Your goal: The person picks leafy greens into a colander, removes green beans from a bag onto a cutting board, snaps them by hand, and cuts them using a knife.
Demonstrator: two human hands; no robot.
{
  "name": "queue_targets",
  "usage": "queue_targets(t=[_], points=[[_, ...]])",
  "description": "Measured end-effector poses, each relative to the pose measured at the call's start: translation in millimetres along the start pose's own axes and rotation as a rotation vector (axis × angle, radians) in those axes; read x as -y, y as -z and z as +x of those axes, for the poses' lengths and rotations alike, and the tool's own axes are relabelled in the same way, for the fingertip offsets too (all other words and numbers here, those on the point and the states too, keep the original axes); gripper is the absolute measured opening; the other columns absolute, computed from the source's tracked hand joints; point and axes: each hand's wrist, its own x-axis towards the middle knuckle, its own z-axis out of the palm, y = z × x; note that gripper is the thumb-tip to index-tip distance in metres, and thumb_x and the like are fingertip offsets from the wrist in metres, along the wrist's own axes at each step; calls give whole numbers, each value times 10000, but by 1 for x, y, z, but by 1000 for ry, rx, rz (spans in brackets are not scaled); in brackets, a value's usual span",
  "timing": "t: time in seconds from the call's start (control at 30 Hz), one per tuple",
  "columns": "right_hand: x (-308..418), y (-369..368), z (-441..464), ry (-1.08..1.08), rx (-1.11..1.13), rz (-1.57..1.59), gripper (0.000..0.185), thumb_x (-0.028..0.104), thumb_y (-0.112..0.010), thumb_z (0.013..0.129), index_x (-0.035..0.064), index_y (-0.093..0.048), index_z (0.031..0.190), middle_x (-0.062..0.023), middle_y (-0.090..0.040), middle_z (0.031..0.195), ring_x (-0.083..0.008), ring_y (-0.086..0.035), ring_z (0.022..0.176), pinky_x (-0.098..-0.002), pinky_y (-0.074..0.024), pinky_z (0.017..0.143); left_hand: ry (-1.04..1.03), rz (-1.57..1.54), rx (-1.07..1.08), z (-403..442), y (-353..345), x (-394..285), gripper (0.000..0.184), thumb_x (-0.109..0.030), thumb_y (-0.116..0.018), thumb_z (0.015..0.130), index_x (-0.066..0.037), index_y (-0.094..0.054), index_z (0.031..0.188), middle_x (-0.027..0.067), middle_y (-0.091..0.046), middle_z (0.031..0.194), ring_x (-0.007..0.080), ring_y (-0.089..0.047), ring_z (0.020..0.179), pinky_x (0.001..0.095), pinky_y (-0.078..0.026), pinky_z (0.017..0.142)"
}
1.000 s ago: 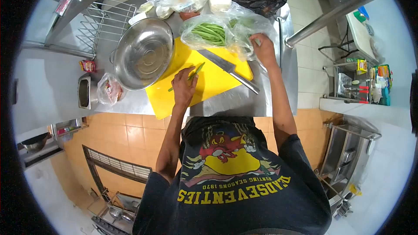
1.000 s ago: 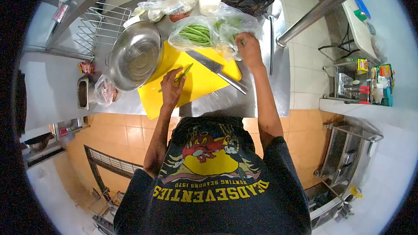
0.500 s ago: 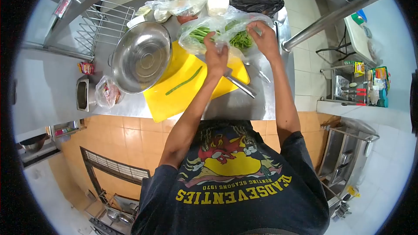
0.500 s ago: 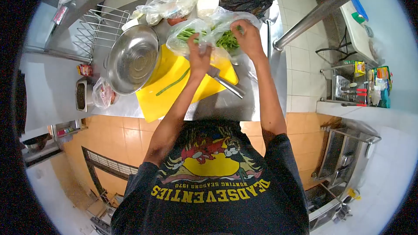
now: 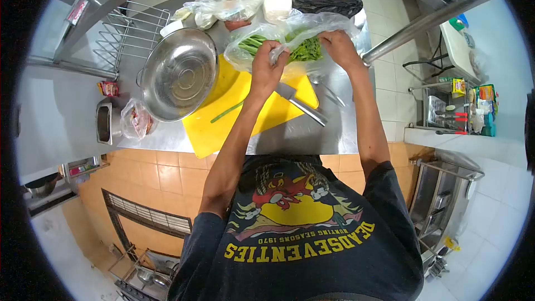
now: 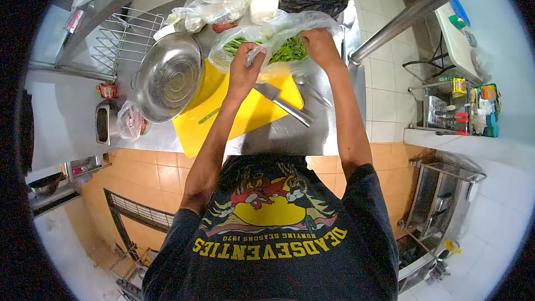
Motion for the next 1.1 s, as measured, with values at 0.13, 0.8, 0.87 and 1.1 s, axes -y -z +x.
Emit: queue_targets(t=[0.13, 0.8, 0.87, 1.1], points=[[0, -1, 0, -47, -61, 73, 138, 74, -623, 822, 14, -679, 934, -174, -670, 843, -329, -640, 781, -394, -494, 722, 94, -26, -9, 5, -1, 1, 181, -152, -641, 889, -17, -545, 963, 99, -585, 797, 154, -540, 677, 304, -447, 602], [-26, -1, -32, -204, -378, -228, 215, 165, -708, 789, 105, -689, 994, -89, -559, 985, -289, -524, 941, -406, -426, 815, 738, -1000, 148, 26, -7, 28, 165, -79, -531, 908, -95, -522, 1072, 33, -536, 922, 154, -554, 779, 317, -497, 693], [-56, -8, -20, -192, -404, 155, 208, 165, -660, 834, 71, -673, 1019, -83, -579, 949, -266, -531, 901, -380, -430, 794, 715, -1069, 236, 33, -8, 33, 173, -78, -543, 900, -100, -541, 1071, 21, -517, 885, 144, -534, 748, 321, -505, 700], [-32, 35, 8, -708, -315, 1137, 166, 158, -459, 955, 36, -563, 998, -35, -587, 796, -109, -531, 654, -271, -462, 602, 627, -1148, 333, 56, -27, -10, 174, -129, -612, 863, -99, -598, 1035, 0, -542, 908, 139, -537, 821, 316, -499, 787]])
